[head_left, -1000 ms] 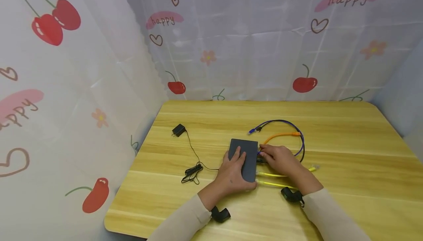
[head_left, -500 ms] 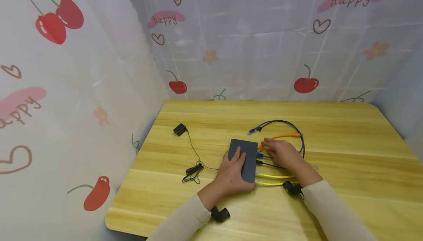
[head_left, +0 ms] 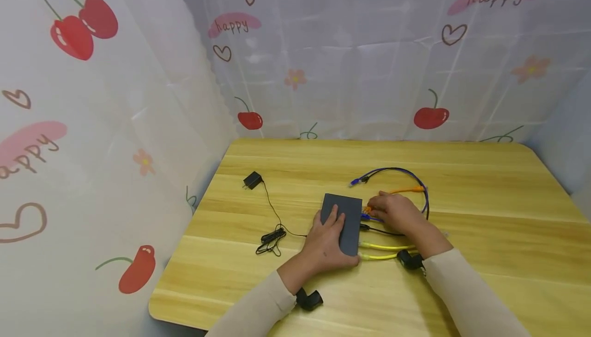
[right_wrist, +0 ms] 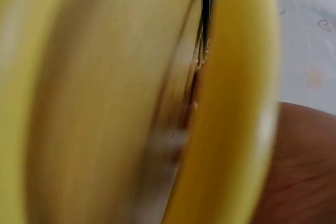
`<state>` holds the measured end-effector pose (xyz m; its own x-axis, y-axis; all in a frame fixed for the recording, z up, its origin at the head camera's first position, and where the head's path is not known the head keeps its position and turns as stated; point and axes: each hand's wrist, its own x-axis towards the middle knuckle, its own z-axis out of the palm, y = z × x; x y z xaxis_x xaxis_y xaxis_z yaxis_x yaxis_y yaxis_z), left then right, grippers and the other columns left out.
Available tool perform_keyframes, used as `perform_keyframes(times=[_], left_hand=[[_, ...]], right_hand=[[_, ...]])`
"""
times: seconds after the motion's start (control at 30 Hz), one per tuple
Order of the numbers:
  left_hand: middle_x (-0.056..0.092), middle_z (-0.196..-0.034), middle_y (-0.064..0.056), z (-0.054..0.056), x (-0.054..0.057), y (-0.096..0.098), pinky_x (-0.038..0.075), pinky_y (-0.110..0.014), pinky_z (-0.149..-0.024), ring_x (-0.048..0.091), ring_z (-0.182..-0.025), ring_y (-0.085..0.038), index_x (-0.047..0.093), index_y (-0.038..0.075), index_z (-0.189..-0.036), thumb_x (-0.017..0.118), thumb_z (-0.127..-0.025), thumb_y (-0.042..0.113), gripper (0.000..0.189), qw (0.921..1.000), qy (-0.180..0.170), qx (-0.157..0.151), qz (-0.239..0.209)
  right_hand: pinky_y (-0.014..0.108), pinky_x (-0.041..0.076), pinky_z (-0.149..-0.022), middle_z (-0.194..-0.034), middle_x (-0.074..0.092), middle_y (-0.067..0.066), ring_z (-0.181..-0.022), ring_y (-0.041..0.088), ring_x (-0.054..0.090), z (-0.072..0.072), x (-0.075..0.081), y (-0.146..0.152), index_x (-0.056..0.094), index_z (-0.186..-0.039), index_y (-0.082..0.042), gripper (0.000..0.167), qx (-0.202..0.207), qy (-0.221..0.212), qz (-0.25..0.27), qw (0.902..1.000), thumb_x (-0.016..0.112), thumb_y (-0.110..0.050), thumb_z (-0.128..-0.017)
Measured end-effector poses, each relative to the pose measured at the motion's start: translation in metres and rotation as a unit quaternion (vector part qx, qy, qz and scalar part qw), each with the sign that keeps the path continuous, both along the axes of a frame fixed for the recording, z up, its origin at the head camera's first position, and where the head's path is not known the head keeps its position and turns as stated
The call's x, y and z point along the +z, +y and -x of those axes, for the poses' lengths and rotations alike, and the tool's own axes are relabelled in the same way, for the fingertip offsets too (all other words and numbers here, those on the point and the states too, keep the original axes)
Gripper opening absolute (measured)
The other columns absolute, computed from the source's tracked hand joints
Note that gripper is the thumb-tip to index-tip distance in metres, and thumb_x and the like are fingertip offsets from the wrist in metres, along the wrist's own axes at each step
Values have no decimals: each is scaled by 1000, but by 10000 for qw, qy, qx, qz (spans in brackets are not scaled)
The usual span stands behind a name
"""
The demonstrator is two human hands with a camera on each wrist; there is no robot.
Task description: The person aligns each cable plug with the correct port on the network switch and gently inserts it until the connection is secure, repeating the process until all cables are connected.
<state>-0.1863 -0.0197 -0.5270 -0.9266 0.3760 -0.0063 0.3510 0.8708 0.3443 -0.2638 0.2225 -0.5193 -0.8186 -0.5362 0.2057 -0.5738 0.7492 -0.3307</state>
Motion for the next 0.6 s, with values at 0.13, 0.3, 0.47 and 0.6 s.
perform_keyframes(times=[0.13,0.3,0.47,0.6], left_hand=[[11,-168,-1,0,0,0,40,-51,-108,11,-150,-45,30,20,-159,68,-71,75,110,10000,-26,26,36],[11,-168,-1,0,1,-1,40,-52,-108,11,-150,-44,29,20,-159,69,-72,74,110,10000,-49,51,36],[11,-168,-1,1,1,-1,39,-52,-108,12,-150,-45,29,20,-159,69,-71,73,110,10000,-49,62,-21],[12,-168,-1,-1,1,0,40,-52,-107,12,-150,-44,30,20,-159,69,-71,74,110,9999,-60,60,-92]], right_hand=[[56,48,-96,-104,73,2,-127,43,55,-2,-2,2,72,-104,-16,10,-4,-22,149,9999,67,-19,-96],[57,49,-94,-109,73,9,-121,44,59,-5,-4,0,72,-110,-12,16,-135,96,229,9996,65,-20,-98],[58,47,-96,-117,71,17,-124,46,56,-7,-4,-3,72,-118,-4,26,-233,122,190,9995,64,-19,-98],[58,46,-97,-124,67,22,-123,45,57,-9,-3,-4,69,-123,0,32,-285,70,212,9993,65,-17,-97]])
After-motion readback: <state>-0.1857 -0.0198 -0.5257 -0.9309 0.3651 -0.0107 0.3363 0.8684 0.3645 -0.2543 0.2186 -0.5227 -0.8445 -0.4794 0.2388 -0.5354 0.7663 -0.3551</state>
